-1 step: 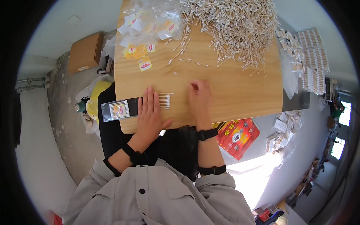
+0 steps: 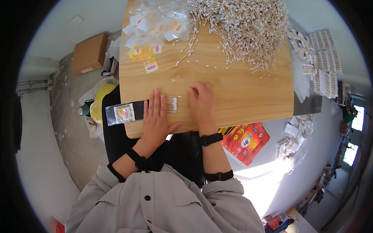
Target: The person sits on the floor and packs cotton swabs into small plastic sleeves. They gather swabs from a large pile on a wooden board, align them, and insert them into the packaging. The person then seals the packages and places them aside.
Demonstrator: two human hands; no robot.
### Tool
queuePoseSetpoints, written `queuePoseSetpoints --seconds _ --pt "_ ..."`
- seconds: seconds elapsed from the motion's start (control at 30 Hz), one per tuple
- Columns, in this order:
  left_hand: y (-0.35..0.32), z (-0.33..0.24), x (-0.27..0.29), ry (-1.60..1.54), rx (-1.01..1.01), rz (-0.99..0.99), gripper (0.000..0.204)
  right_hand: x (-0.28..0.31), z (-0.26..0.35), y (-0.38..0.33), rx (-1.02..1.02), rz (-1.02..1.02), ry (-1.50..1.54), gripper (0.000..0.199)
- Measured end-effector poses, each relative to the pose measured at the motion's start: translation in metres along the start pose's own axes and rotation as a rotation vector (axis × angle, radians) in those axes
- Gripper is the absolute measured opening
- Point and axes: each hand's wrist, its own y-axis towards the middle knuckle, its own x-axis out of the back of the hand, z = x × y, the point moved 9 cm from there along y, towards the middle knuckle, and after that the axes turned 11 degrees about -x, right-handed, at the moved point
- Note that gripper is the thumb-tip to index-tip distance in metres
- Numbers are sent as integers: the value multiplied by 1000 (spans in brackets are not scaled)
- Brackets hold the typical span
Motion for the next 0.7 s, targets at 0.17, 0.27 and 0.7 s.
queuePoseSetpoints --seconds 0.17,0.27,0.7 --pt "-2 2 -2 25 18 12 112 -31 18 -18 169 127 92 16" --pt "-2 2 0 -29 12 -21 114 -19 14 -24 155 -78 288 21" --pt "-2 7 4 -47 26 -32 117 -28 -4 -6 -38 -84 597 33"
